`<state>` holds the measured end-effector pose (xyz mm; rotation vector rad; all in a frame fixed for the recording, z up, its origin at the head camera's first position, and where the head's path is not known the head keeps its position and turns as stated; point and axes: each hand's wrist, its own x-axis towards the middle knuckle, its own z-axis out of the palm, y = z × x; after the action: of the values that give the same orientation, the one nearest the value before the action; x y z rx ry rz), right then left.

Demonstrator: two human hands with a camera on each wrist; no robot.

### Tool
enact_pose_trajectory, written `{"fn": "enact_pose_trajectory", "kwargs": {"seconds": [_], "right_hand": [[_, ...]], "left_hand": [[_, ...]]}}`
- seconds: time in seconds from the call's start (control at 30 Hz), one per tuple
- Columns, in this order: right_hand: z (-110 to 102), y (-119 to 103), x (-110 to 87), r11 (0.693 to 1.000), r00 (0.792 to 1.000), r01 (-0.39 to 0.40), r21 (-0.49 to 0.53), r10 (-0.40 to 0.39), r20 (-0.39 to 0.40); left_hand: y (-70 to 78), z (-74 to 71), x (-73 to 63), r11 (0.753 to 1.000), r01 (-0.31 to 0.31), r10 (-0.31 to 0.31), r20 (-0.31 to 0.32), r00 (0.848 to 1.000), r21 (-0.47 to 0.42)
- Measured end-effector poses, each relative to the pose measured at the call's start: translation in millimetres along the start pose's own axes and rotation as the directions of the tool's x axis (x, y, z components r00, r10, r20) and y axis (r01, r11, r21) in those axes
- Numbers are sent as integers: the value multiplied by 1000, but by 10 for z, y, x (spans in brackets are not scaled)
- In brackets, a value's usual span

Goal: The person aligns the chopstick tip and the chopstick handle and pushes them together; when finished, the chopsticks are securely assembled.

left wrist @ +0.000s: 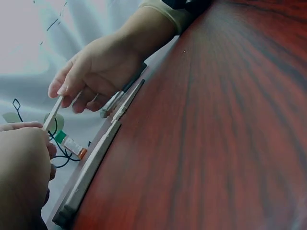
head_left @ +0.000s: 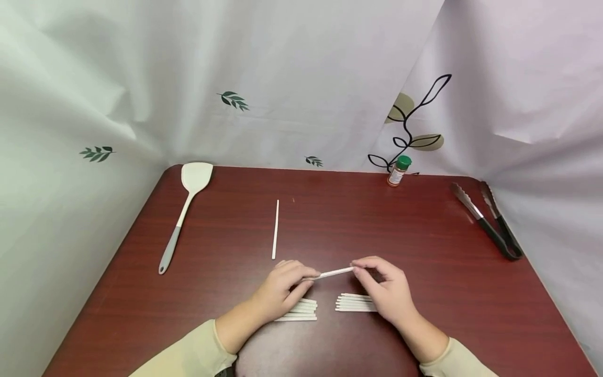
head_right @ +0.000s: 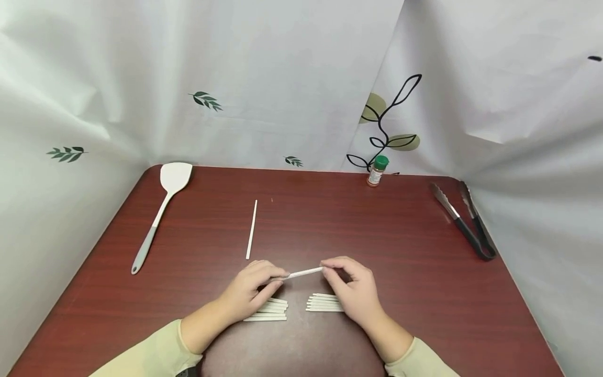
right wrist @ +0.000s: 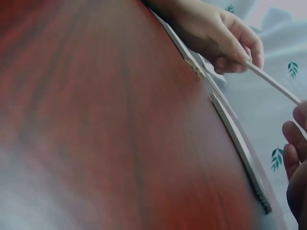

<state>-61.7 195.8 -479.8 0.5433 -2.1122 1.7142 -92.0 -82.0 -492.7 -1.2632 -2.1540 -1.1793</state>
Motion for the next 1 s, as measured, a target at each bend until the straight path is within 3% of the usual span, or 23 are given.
{"fn": "enact_pose_trajectory", "kwargs": {"seconds": [0.1, 0.2, 0.27, 0.33, 0.47, 0.63, 0.73, 1.0], "right_hand": [[-29, -3, 57, 972, 983, -180, 153, 185, -19], [-39, 6, 121, 914, 942, -316, 254, 335, -33], [-32, 13, 163, 879, 912, -383, 284, 409, -39], [-25, 23, 209, 863, 893, -423, 277, 448, -33], [-9, 33, 307, 859, 885, -453, 239, 466, 2], [18, 20, 454, 901, 907, -421, 106, 419, 40], [46, -21, 568, 920, 917, -392, 2, 391, 78], [113, -115, 866, 938, 889, -323, -126, 347, 300]], "left_hand": [[-4, -22, 17, 999, -39, 39, 42, 998, -1], [6, -45, 34, 993, -99, 105, 102, 989, -62], [19, -59, 43, 984, -140, 154, 136, 979, -107], [34, -70, 48, 977, -170, 189, 153, 970, -132], [54, -81, 48, 971, -204, 223, 164, 961, -127], [40, -71, 32, 976, -199, 212, 174, 962, -85], [12, -65, 19, 983, -170, 179, 166, 970, -62], [-58, -38, 32, 990, -134, 135, 27, 990, -44]]}}
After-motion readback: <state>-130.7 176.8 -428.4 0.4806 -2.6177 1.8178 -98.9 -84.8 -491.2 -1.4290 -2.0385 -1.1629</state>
